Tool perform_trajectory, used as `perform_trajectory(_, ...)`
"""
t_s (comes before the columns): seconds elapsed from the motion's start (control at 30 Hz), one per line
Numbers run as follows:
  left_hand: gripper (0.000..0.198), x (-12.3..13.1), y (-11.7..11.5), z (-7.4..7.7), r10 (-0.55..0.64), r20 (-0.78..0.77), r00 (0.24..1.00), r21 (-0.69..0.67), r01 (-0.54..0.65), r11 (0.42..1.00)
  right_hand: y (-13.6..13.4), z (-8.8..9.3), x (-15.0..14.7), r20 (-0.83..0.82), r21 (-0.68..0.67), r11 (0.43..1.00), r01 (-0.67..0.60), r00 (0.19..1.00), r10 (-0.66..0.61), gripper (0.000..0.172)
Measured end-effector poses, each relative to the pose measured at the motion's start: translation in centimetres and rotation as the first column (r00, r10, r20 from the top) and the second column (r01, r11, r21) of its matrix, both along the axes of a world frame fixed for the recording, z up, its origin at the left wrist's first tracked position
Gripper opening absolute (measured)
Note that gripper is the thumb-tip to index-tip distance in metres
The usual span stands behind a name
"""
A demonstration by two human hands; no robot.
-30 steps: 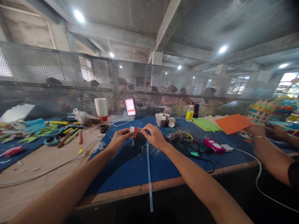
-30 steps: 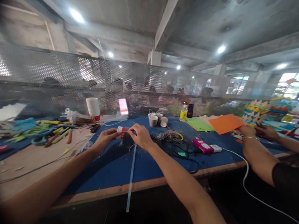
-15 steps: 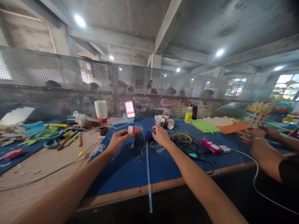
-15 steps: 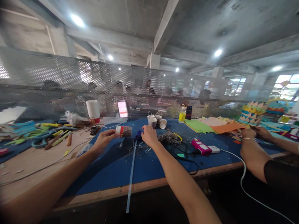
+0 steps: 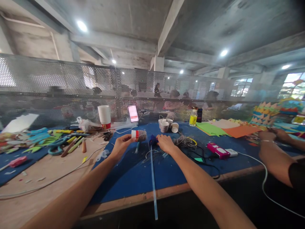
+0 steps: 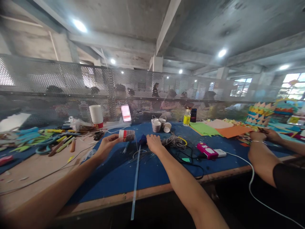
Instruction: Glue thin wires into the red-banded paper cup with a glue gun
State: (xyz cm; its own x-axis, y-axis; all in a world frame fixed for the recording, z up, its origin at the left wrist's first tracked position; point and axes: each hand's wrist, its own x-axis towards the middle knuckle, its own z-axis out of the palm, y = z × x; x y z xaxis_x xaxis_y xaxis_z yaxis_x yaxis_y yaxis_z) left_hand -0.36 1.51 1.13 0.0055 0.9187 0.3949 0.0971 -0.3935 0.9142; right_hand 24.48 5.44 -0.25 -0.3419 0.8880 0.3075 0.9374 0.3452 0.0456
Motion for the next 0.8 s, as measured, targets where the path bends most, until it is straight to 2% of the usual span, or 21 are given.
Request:
perform_trajectory(0.27, 0.034, -0.5, 0.8, -0.5, 0.028, 0.056, 0.998, -0.021, -0.027, 0.999, 0.0, 0.6, 0.0, -0.05, 0.095, 0.995, 0.014, 0.999, -0.009, 0.039)
perform_trajectory(0.43, 0.033, -0.7, 1.1, -0.7, 0.058, 0.065, 0.996, -0.017, -0.057, 0.998, 0.5, 1.0, 0.5, -0.194, 0.15, 0.981, 0.126, 0.976, -0.096, 0.036)
perform_trajectory(0.53, 0.037, -0.8, 1.3, -0.9, 0.043, 0.064, 0.997, -0.013, -0.042, 0.999, 1.0, 1.1, 0.8, -0.317, 0.194, 0.969, 0.156, 0.944, -0.089, 0.036)
perform_trajectory(0.67, 0.037, -0.9, 1.3, -1.0, 0.05, 0.076, 0.996, -0.005, -0.05, 0.999, 1.6, 1.3, 0.8, -0.534, 0.209, 0.968, 0.138, 0.845, -0.005, 0.034)
perform_trajectory(0.8, 0.04, -0.8, 0.9, -0.7, 0.076, 0.062, 0.995, -0.026, -0.075, 0.997, 1.4, 1.3, -0.2, -0.707, 0.227, 0.97, -0.089, 0.67, 0.227, 0.03)
